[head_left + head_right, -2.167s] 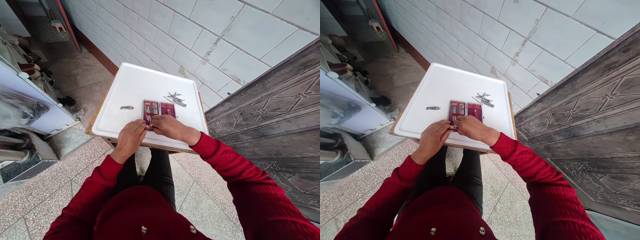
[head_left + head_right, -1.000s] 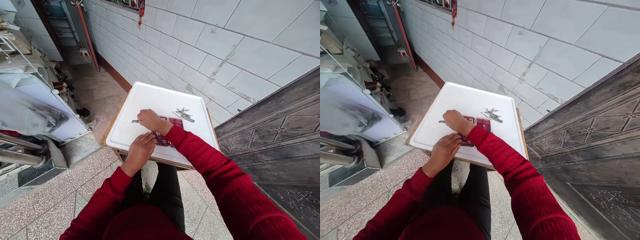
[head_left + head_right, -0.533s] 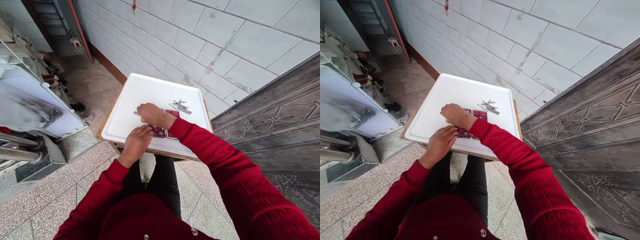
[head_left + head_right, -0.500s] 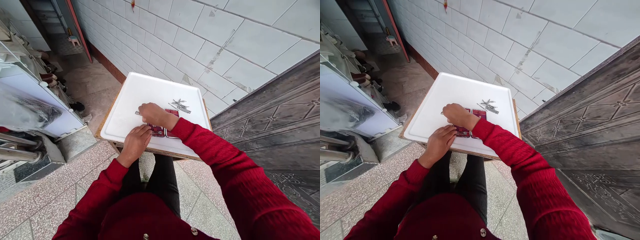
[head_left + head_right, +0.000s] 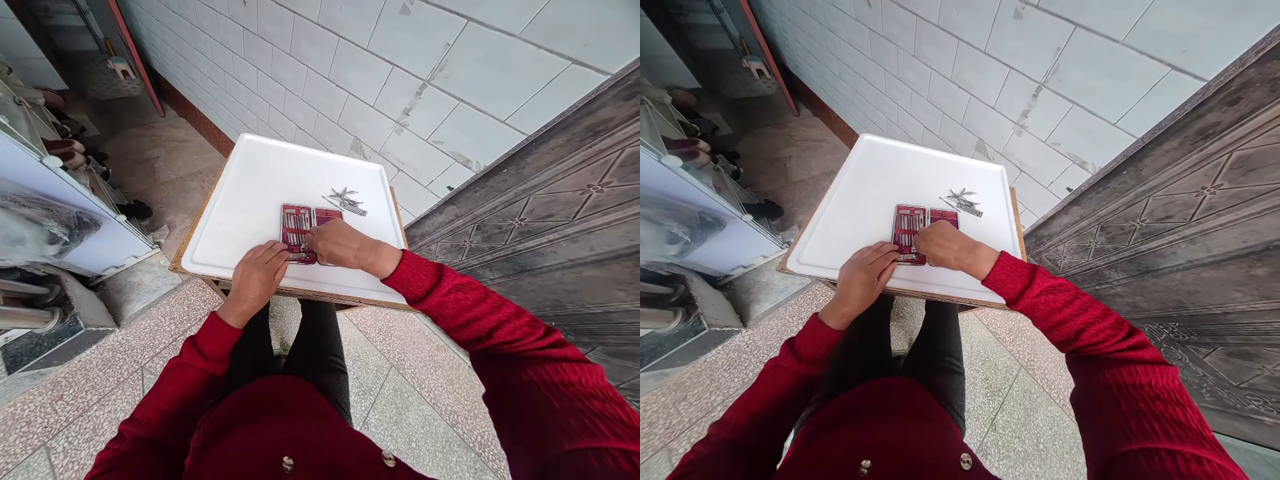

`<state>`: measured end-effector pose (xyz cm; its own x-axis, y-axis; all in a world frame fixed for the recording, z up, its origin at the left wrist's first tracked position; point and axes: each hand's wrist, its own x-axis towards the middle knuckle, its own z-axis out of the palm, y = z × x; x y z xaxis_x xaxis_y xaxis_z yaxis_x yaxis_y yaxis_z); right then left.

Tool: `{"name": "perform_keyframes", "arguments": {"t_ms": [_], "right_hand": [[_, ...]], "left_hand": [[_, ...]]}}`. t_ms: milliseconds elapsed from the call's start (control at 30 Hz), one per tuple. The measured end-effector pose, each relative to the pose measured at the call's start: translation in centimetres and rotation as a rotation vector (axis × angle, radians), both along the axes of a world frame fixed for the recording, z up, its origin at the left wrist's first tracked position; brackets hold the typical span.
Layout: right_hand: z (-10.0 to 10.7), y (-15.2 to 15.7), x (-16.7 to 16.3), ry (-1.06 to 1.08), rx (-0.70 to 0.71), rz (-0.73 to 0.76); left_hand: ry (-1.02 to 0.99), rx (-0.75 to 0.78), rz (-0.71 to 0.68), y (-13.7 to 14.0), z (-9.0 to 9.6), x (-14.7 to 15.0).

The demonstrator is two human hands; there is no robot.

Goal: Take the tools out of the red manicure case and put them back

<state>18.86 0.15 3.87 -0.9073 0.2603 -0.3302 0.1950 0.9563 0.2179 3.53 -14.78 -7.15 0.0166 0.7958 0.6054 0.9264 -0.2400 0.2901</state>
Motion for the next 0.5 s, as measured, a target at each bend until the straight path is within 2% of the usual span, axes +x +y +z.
{"name": "perform_keyframes", "arguments": {"t_ms": [267,500], "right_hand": [[0.16,-0.48,-0.7,0.0,-0.002,0.038],[0.25,-0.58,-0.77,0.011,-0.019,-0.015]], "left_hand": [[-0.008,-0.013,0.002,-0.05,-0.01,0.01],[0.009,0.007,0.003,-0.05,-0.18,0.04]]}}
